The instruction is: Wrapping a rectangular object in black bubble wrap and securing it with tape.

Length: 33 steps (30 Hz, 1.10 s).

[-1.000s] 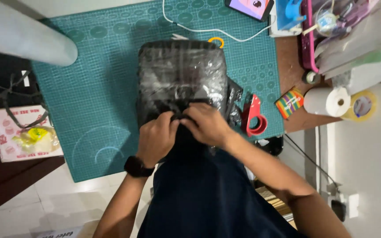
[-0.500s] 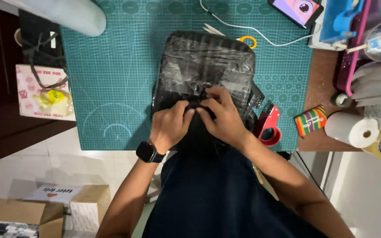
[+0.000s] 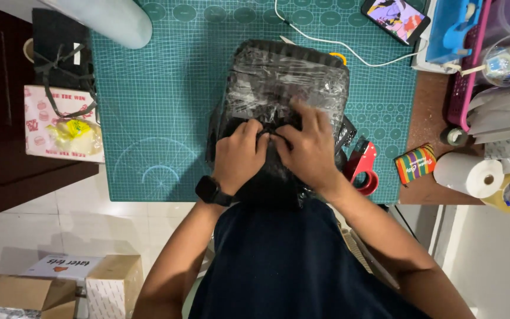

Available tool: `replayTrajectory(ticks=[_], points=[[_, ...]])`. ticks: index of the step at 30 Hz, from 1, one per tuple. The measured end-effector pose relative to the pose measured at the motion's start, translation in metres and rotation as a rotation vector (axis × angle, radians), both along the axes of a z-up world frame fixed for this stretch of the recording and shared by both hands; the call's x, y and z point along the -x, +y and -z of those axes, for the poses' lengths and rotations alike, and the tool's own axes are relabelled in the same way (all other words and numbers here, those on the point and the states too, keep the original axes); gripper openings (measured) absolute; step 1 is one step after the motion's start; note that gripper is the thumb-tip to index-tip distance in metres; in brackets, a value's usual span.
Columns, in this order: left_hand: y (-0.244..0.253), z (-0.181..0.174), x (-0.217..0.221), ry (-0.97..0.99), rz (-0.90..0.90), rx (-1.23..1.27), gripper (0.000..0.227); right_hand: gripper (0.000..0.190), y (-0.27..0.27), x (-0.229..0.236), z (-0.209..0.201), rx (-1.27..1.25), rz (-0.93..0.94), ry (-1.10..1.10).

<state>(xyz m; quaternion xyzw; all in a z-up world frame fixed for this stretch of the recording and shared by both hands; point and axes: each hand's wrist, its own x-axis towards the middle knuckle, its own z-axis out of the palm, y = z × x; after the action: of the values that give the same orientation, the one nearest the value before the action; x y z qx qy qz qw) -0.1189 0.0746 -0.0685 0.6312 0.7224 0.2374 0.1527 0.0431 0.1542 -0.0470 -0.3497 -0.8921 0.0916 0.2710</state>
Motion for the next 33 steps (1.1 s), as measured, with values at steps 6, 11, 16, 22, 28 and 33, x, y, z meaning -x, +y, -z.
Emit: replayTrajectory(ticks=[6, 11, 16, 22, 28, 33], points=[[-0.008, -0.010, -0.009, 0.040, -0.090, -0.093, 0.021, 0.017, 0.007, -0.004, 0.008, 0.072, 0.027, 0.000], [-0.048, -0.036, -0.024, 0.116, -0.247, -0.389, 0.038, 0.024, 0.013, -0.009, 0.016, 0.054, 0.046, -0.021], [-0.078, 0.030, -0.026, 0.030, -0.521, -0.235, 0.048, 0.055, 0.024, -0.013, 0.004, -0.001, -0.022, -0.255], [-0.065, 0.050, 0.015, 0.034, -0.413, -0.376, 0.044, 0.058, 0.014, 0.001, 0.002, 0.107, 0.091, -0.238], [-0.014, 0.050, 0.139, 0.143, 0.000, -0.387, 0.039, 0.053, -0.032, 0.053, -0.002, -0.045, 0.397, -0.280], [-0.026, -0.009, 0.088, 0.492, -0.219, -0.288, 0.044, 0.041, -0.006, 0.037, -0.020, 0.008, 0.282, -0.399]])
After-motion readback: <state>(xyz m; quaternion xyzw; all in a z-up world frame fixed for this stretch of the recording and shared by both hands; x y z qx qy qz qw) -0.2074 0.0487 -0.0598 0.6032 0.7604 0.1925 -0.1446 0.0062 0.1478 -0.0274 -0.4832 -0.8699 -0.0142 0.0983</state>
